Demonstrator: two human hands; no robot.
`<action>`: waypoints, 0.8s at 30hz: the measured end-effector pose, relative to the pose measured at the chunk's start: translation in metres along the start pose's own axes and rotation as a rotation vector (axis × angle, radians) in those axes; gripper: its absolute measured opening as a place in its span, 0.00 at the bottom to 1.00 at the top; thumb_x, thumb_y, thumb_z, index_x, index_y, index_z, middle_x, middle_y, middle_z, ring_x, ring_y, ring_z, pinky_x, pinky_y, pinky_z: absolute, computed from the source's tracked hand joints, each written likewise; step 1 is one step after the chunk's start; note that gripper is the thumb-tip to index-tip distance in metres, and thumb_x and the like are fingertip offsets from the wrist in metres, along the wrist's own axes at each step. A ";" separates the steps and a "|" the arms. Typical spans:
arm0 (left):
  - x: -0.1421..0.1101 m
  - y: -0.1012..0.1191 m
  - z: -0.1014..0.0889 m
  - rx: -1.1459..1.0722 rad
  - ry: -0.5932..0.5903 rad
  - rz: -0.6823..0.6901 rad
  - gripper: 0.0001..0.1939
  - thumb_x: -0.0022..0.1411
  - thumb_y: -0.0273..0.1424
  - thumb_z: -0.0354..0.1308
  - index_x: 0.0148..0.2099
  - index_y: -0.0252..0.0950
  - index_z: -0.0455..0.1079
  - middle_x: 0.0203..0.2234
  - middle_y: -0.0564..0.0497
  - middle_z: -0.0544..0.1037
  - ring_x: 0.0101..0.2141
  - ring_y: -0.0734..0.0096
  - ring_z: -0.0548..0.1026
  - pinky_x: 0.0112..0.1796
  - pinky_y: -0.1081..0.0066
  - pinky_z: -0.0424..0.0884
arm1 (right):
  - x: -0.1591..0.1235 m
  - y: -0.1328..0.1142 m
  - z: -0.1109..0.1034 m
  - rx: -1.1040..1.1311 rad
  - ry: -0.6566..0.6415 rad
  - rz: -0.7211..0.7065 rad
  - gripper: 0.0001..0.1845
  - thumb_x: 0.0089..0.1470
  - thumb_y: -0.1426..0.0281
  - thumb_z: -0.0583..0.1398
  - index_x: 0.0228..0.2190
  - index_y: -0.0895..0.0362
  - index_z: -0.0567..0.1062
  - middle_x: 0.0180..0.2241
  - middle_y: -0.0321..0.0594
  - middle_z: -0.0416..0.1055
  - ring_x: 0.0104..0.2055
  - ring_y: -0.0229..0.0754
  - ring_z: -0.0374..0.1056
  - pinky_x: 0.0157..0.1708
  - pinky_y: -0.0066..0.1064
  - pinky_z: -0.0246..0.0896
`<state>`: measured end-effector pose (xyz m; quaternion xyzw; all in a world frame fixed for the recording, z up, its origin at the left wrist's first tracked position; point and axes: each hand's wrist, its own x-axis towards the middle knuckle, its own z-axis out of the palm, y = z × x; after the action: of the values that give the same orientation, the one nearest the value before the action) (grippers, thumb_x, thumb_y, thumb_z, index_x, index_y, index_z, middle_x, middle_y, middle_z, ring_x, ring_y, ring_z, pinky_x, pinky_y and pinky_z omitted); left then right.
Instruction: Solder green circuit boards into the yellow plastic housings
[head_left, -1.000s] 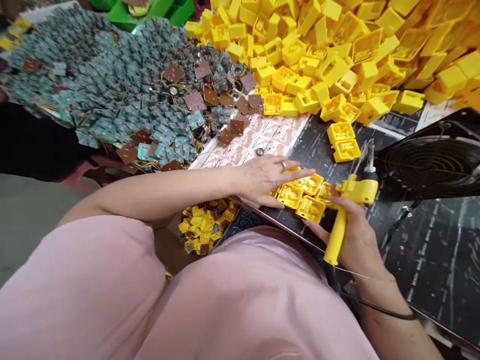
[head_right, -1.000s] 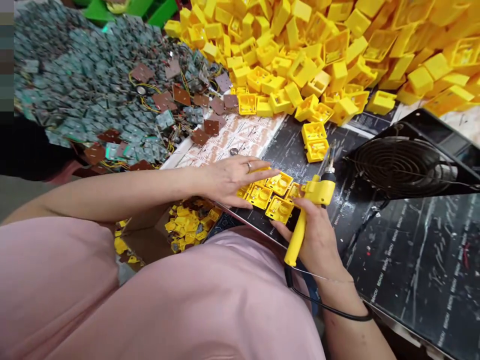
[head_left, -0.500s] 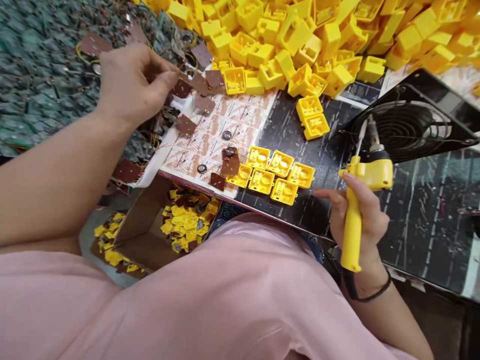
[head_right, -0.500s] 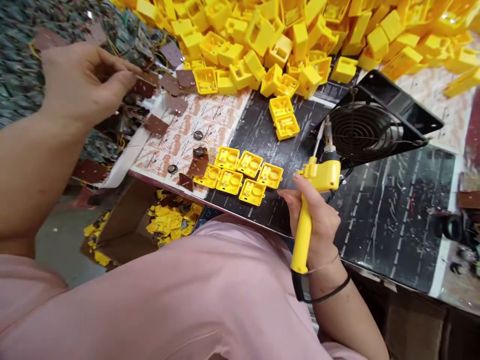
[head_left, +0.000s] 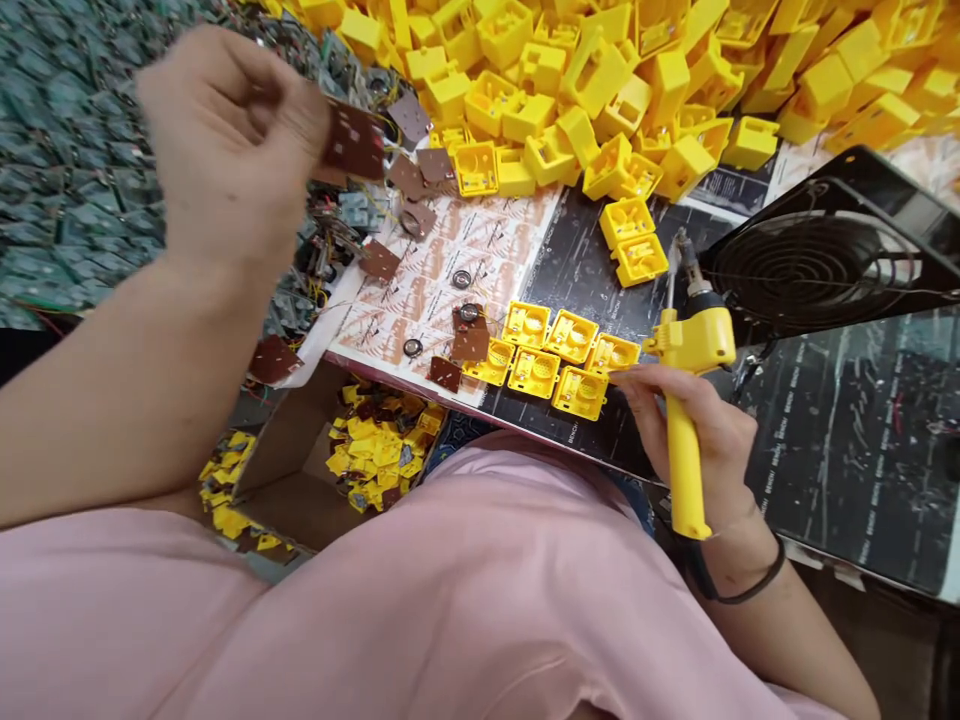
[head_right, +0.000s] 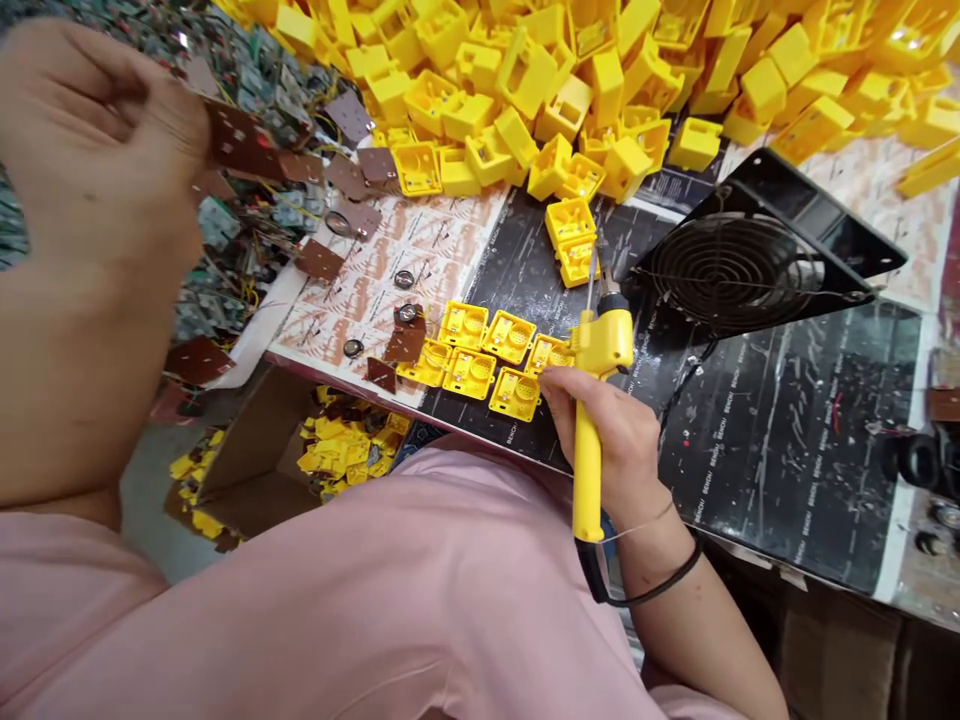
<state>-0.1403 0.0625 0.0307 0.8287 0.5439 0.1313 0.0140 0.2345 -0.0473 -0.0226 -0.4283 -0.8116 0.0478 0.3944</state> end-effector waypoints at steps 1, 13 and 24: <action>-0.002 0.014 0.003 -0.033 0.006 0.015 0.36 0.64 0.69 0.52 0.48 0.43 0.77 0.41 0.47 0.85 0.61 0.48 0.75 0.52 0.43 0.69 | 0.003 -0.003 0.002 0.031 -0.002 0.023 0.12 0.62 0.74 0.70 0.46 0.52 0.77 0.39 0.33 0.85 0.34 0.39 0.83 0.36 0.25 0.80; -0.023 0.120 0.021 -0.408 0.102 0.102 0.20 0.79 0.44 0.49 0.52 0.41 0.79 0.48 0.47 0.86 0.50 0.62 0.82 0.56 0.60 0.75 | 0.020 -0.015 0.019 0.051 0.206 -0.045 0.25 0.60 0.78 0.70 0.52 0.47 0.70 0.39 0.32 0.83 0.37 0.42 0.83 0.39 0.32 0.82; -0.021 0.160 0.054 -1.021 -0.095 -0.087 0.25 0.80 0.47 0.49 0.58 0.36 0.81 0.52 0.43 0.86 0.53 0.59 0.83 0.56 0.56 0.80 | 0.010 -0.017 0.018 -0.035 0.201 -0.124 0.18 0.63 0.74 0.68 0.50 0.46 0.72 0.40 0.32 0.85 0.38 0.40 0.84 0.38 0.29 0.81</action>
<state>0.0081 -0.0153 0.0014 0.6978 0.4435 0.3418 0.4468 0.2083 -0.0461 -0.0218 -0.3868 -0.7937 -0.0341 0.4683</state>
